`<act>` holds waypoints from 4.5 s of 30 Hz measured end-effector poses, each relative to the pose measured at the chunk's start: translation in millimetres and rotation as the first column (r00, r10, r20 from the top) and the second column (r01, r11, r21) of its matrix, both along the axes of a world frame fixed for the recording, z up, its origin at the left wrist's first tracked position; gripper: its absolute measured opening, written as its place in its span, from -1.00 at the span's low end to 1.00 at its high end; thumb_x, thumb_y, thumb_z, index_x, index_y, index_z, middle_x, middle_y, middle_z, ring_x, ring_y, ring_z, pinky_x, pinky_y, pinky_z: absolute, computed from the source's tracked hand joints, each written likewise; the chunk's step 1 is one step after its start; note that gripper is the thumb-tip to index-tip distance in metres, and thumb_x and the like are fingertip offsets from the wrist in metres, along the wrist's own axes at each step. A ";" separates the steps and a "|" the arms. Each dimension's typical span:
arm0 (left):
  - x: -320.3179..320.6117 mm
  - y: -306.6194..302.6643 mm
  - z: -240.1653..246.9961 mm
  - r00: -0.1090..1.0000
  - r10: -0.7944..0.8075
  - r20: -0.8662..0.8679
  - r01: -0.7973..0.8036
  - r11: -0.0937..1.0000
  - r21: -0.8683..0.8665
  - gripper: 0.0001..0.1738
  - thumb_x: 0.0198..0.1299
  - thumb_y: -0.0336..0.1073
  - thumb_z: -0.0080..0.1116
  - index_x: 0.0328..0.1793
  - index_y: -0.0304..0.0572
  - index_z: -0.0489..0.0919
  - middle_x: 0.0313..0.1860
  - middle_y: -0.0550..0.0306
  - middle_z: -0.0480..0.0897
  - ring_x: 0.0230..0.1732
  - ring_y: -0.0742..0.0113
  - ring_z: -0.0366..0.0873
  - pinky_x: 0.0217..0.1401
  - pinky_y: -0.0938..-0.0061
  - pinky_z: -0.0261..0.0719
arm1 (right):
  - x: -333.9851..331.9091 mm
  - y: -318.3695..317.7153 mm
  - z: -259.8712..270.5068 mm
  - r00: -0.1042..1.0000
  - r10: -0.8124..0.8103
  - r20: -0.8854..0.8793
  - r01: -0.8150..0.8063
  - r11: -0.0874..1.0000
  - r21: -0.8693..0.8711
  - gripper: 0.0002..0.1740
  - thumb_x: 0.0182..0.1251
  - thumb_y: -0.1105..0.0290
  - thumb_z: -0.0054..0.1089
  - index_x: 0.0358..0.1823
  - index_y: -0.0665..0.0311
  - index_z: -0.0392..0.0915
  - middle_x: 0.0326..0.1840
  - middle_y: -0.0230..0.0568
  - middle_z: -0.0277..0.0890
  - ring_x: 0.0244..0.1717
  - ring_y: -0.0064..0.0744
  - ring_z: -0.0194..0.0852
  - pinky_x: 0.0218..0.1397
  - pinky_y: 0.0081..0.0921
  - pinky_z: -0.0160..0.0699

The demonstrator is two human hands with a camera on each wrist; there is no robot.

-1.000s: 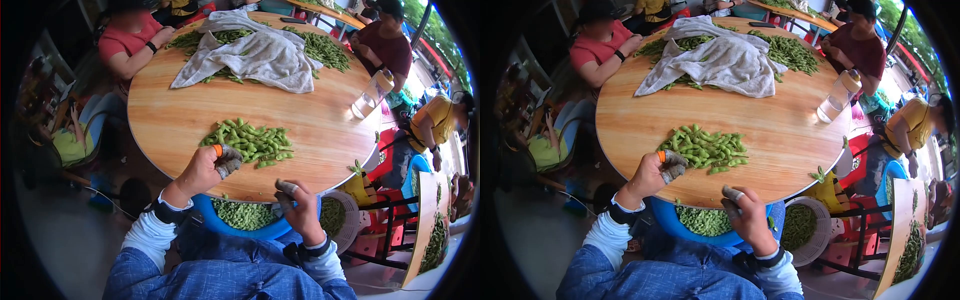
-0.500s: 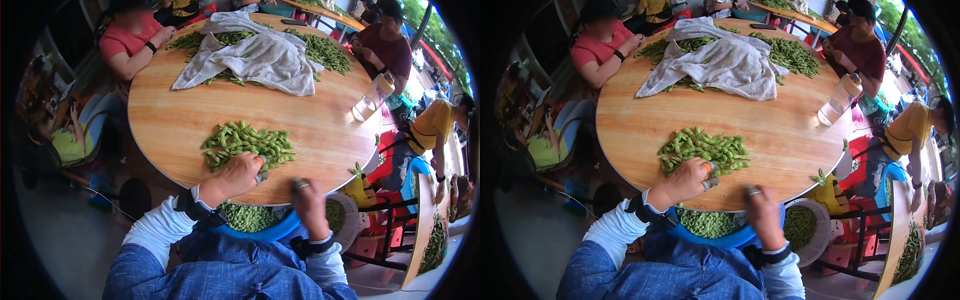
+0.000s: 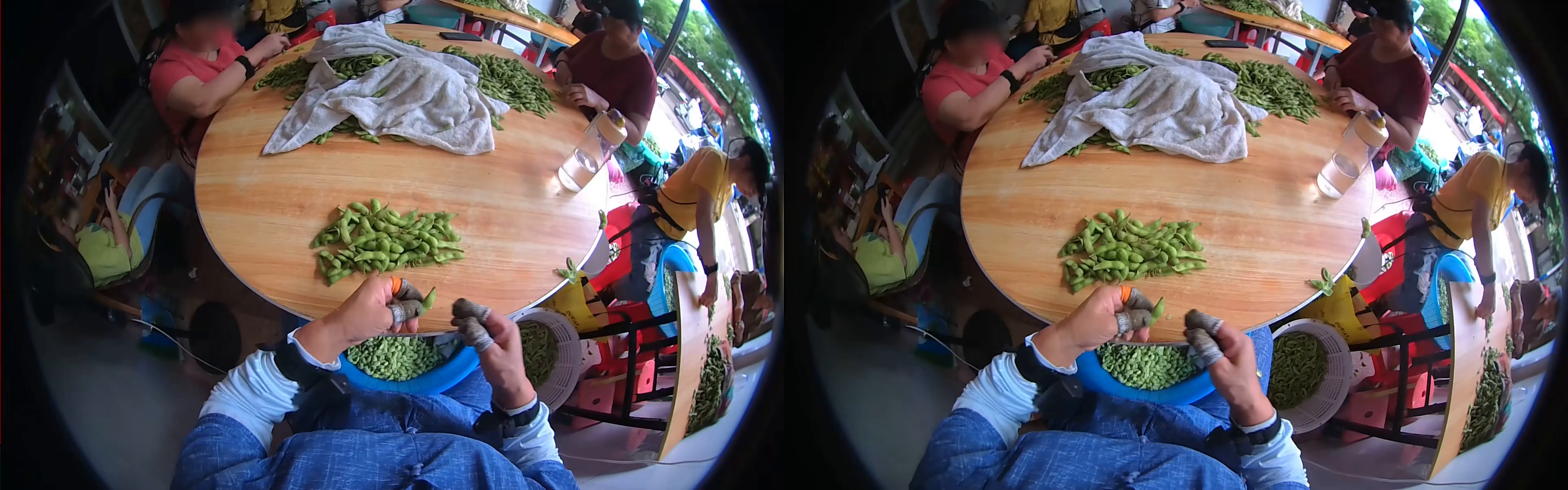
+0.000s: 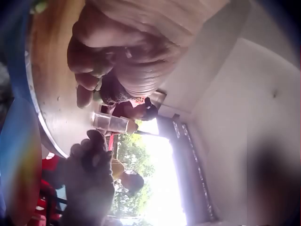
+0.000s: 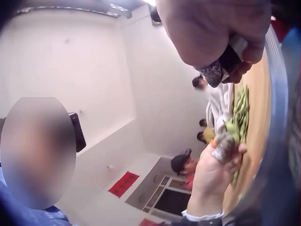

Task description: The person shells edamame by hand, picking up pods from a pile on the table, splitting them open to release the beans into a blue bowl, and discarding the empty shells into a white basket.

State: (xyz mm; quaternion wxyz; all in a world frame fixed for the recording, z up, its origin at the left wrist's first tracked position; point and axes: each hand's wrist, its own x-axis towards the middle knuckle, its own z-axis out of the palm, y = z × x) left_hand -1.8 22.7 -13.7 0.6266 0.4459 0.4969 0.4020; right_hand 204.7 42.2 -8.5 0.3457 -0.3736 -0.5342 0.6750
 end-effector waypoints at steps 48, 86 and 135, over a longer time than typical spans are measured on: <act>8.7 -39.2 -17.3 0.805 0.182 0.564 -0.083 0.977 -0.195 -0.70 0.16 -0.10 -0.04 -0.27 -0.22 0.46 -0.55 0.34 0.42 -0.55 0.60 0.30 -0.53 0.68 0.26 | -32.1 0.1 -35.8 0.877 0.237 -0.418 -0.268 0.963 -0.017 -0.78 0.17 0.46 0.04 -0.17 0.40 0.41 -0.26 -0.36 0.46 -0.23 -0.61 0.36 -0.12 -0.65 0.32; -42.4 13.9 10.6 0.160 0.486 -0.859 0.282 0.812 0.511 -0.89 -0.09 -0.34 0.05 -0.43 -0.20 0.49 -0.57 0.05 0.51 -0.47 0.19 0.47 -0.44 0.29 0.38 | 25.4 12.9 1.1 0.889 -0.300 0.345 0.124 0.885 0.449 -0.68 0.05 0.56 0.10 -0.10 0.43 0.42 -0.48 -0.34 0.44 -0.45 -0.69 0.32 -0.37 -0.73 0.34; 18.8 -41.6 -3.2 0.983 0.109 0.147 -0.127 0.984 0.121 -0.79 0.12 -0.26 -0.07 -0.40 -0.26 0.45 -0.62 0.35 0.36 -0.58 0.65 0.20 -0.50 0.72 0.13 | -22.9 -4.1 8.0 0.950 0.116 -0.288 -0.206 0.930 -0.304 -0.75 0.22 0.35 -0.01 -0.13 0.32 0.44 -0.29 -0.38 0.49 -0.28 -0.68 0.39 -0.24 -0.78 0.30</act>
